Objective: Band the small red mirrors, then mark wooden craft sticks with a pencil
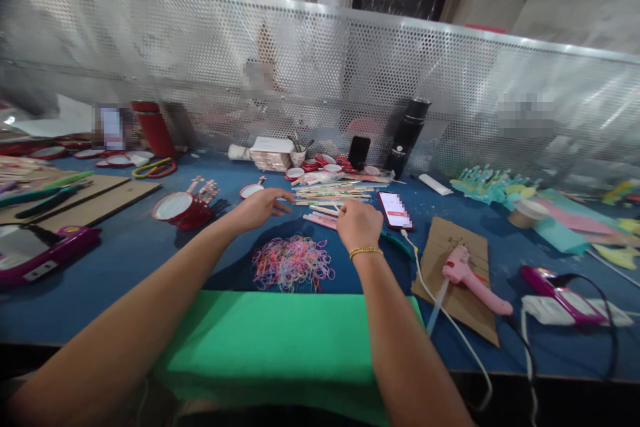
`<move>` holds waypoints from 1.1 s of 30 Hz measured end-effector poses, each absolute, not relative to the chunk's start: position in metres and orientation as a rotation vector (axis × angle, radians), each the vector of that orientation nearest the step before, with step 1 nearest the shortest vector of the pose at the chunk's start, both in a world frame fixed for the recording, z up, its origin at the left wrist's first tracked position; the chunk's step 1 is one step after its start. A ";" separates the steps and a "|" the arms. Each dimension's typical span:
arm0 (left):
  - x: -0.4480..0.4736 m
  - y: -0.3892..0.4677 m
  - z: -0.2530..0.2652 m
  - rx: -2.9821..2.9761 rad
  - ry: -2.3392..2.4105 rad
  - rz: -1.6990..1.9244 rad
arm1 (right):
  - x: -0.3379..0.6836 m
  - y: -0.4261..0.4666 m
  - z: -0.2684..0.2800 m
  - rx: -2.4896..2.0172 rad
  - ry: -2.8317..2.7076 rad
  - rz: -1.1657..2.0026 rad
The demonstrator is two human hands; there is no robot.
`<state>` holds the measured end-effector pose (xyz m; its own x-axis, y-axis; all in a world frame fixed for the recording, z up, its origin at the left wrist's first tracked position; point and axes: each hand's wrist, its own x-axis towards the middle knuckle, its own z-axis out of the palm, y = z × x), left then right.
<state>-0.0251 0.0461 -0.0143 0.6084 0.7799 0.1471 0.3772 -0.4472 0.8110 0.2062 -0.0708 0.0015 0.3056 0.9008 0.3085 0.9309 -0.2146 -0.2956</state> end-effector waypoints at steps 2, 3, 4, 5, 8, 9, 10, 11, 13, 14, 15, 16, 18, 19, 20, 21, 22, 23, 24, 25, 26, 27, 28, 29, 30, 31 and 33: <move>-0.024 0.046 -0.014 2.141 0.871 0.717 | 0.217 -0.071 0.004 -2.300 -1.600 -0.049; -0.024 0.047 -0.014 2.201 0.861 0.746 | 0.222 -0.071 0.005 -2.358 -1.592 -0.018; -0.023 0.047 -0.013 2.267 0.858 0.777 | 0.227 -0.071 0.005 -2.406 -1.585 0.013; -0.023 0.047 -0.012 2.331 0.862 0.810 | 0.231 -0.070 0.005 -2.441 -1.579 0.038; -0.023 0.048 -0.010 2.475 0.887 0.897 | 0.239 -0.070 0.003 -2.504 -1.562 0.089; -0.024 0.048 -0.010 2.507 0.897 0.916 | 0.240 -0.070 0.003 -2.513 -1.571 0.104; -0.024 0.048 -0.009 2.535 0.904 0.925 | 0.240 -0.070 0.003 -2.518 -1.592 0.123; -0.024 0.048 -0.009 2.559 0.905 0.924 | 0.239 -0.070 0.002 -2.521 -1.620 0.142; -0.025 0.047 -0.008 2.587 0.895 0.913 | 0.236 -0.070 0.001 -2.527 -1.672 0.169; -0.025 0.047 -0.008 2.589 0.889 0.906 | 0.235 -0.070 0.001 -2.532 -1.682 0.169; -0.025 0.046 -0.007 2.583 0.887 0.898 | 0.234 -0.069 0.001 -2.537 -1.684 0.162; -0.024 0.046 -0.007 2.565 0.895 0.889 | 0.233 -0.069 0.001 -2.541 -1.679 0.150; -0.022 0.044 -0.006 2.466 0.936 0.877 | 0.232 -0.070 0.001 -2.540 -1.654 0.121; -0.020 0.042 -0.005 2.367 0.949 0.877 | 0.232 -0.071 0.001 -2.532 -1.640 0.101; -0.018 0.040 -0.004 2.229 0.937 0.878 | 0.231 -0.071 0.001 -2.516 -1.624 0.075; -0.017 0.038 -0.003 2.066 0.889 0.872 | 0.231 -0.071 0.001 -2.492 -1.607 0.041; -0.016 0.035 -0.001 1.888 0.803 0.854 | 0.229 -0.071 0.001 -2.452 -1.594 0.000; -0.015 0.033 0.001 1.719 0.689 0.823 | 0.227 -0.071 0.000 -2.392 -1.586 -0.043; -0.015 0.030 0.004 1.581 0.566 0.783 | 0.224 -0.071 -0.002 -2.308 -1.587 -0.087; -0.015 0.027 0.006 1.474 0.459 0.752 | 0.219 -0.070 -0.004 -2.203 -1.597 -0.124; -0.015 0.023 0.009 1.394 0.378 0.733 | 0.213 -0.069 -0.007 -2.080 -1.609 -0.147; -0.014 0.020 0.012 1.335 0.326 0.718 | 0.206 -0.068 -0.011 -1.946 -1.631 -0.156; -0.013 0.015 0.014 1.293 0.302 0.705 | 0.198 -0.067 -0.014 -1.830 -1.650 -0.138; -0.010 0.010 0.017 1.264 0.299 0.686 | 0.189 -0.065 -0.018 -1.742 -1.655 -0.090; -0.006 0.004 0.019 1.248 0.309 0.660 | 0.180 -0.064 -0.020 -1.666 -1.651 -0.022; -0.001 -0.003 0.021 1.239 0.324 0.625 | 0.170 -0.063 -0.022 -1.610 -1.633 0.062; 0.012 -0.020 0.023 1.220 0.348 0.565 | 0.153 -0.061 -0.023 -1.563 -1.537 0.238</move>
<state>0.0124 -0.0203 0.0231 0.8128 0.5807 0.0461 -0.2197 0.2323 0.9475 0.1530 -0.0606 -0.0232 0.2081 0.8739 0.4392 0.6997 0.1808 -0.6912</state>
